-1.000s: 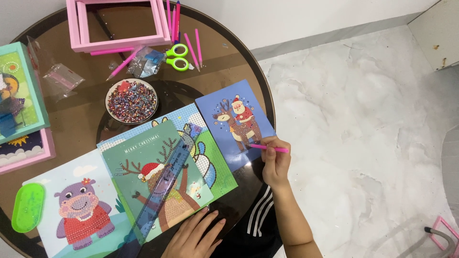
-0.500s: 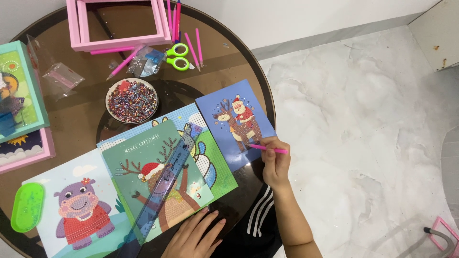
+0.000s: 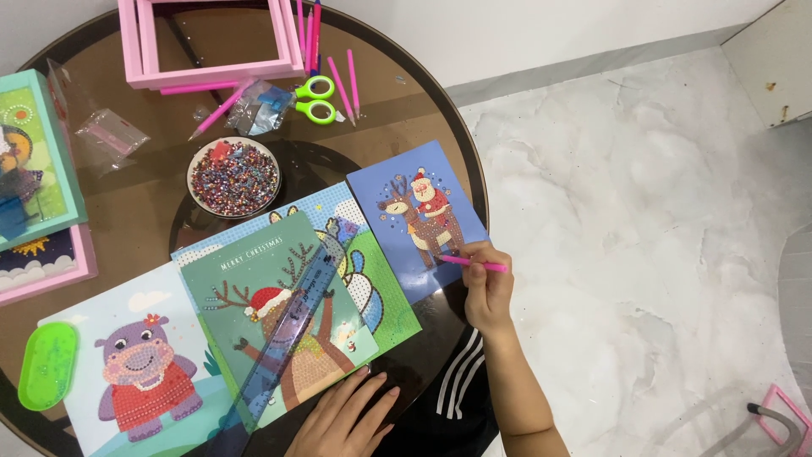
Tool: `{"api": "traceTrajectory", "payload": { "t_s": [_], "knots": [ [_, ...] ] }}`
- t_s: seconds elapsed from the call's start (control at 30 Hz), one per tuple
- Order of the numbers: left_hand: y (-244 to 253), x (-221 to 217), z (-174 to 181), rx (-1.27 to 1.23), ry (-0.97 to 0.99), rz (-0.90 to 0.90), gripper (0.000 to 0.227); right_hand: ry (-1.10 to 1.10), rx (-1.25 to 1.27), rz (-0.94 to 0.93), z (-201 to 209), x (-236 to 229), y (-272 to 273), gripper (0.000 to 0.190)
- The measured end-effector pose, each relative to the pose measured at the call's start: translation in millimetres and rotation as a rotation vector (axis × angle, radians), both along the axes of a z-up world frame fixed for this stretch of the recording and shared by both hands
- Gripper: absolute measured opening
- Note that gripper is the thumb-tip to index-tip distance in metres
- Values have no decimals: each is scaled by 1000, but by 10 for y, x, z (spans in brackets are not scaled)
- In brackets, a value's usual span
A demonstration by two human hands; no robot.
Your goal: Aligning small decorative beads on a notebook using a ruler and a pen tool
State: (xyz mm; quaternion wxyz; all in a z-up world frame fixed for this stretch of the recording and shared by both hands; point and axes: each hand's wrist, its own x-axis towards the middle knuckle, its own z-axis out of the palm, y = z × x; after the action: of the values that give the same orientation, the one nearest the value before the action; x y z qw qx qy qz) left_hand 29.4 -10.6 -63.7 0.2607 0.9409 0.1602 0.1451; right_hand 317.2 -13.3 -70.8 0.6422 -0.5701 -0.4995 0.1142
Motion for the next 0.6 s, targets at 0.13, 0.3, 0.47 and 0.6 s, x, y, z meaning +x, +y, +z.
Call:
{"api": "traceTrajectory", "payload": {
  "t_s": [0.13, 0.3, 0.47, 0.6],
  "knots": [
    [5, 1, -10, 28, -23, 5, 53, 10, -7, 7, -68, 28, -18, 26],
    [4, -6, -21, 37, -33, 2, 53, 24, 59, -9, 0, 1, 11, 34],
    [18, 3, 7, 45, -37, -5, 52, 12, 20, -6, 6, 3, 3, 35],
    [16, 6, -3, 76, -48, -1, 53, -65, 63, 2, -31, -8, -11, 17]
  ]
}}
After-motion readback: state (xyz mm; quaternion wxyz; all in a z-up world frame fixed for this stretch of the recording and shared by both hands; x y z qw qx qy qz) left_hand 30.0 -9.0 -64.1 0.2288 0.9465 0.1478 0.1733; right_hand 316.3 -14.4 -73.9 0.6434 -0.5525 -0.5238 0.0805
